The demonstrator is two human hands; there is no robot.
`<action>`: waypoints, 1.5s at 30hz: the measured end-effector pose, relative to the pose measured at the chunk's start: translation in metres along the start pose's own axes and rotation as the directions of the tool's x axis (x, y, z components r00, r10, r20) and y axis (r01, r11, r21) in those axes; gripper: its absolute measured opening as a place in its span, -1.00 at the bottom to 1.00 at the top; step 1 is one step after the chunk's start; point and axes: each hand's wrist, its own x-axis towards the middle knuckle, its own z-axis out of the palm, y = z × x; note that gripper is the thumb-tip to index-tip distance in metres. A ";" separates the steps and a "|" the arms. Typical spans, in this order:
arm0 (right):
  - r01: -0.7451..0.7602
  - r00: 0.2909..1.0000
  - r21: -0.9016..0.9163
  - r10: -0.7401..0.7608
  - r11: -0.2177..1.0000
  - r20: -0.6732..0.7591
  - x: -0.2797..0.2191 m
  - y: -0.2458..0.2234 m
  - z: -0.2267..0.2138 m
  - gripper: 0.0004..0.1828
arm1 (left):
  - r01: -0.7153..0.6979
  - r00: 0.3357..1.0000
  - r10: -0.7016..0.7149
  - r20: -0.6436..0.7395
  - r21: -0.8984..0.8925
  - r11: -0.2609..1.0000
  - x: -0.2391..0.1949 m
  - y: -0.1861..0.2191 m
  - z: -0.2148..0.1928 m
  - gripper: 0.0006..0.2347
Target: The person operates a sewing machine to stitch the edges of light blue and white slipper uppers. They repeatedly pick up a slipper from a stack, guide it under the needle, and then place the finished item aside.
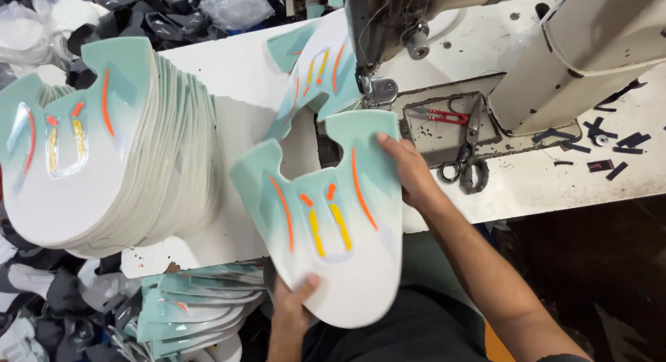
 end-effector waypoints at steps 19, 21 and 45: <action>-0.014 0.981 -0.134 0.039 0.991 0.190 0.036 -0.042 0.020 -0.55 | 0.112 0.993 -0.104 0.047 -0.233 0.966 0.008 0.018 0.039 -0.41; 0.219 0.967 -0.498 -0.117 0.839 0.228 0.015 -0.058 0.008 -0.58 | 0.099 0.995 -0.096 0.025 -0.228 0.969 0.012 0.013 0.032 -0.41; 0.351 0.059 -0.936 -0.998 0.032 -0.012 0.025 -0.107 -0.220 -0.17 | 0.078 0.996 -0.083 -0.027 -0.152 0.985 0.012 0.024 0.035 -0.44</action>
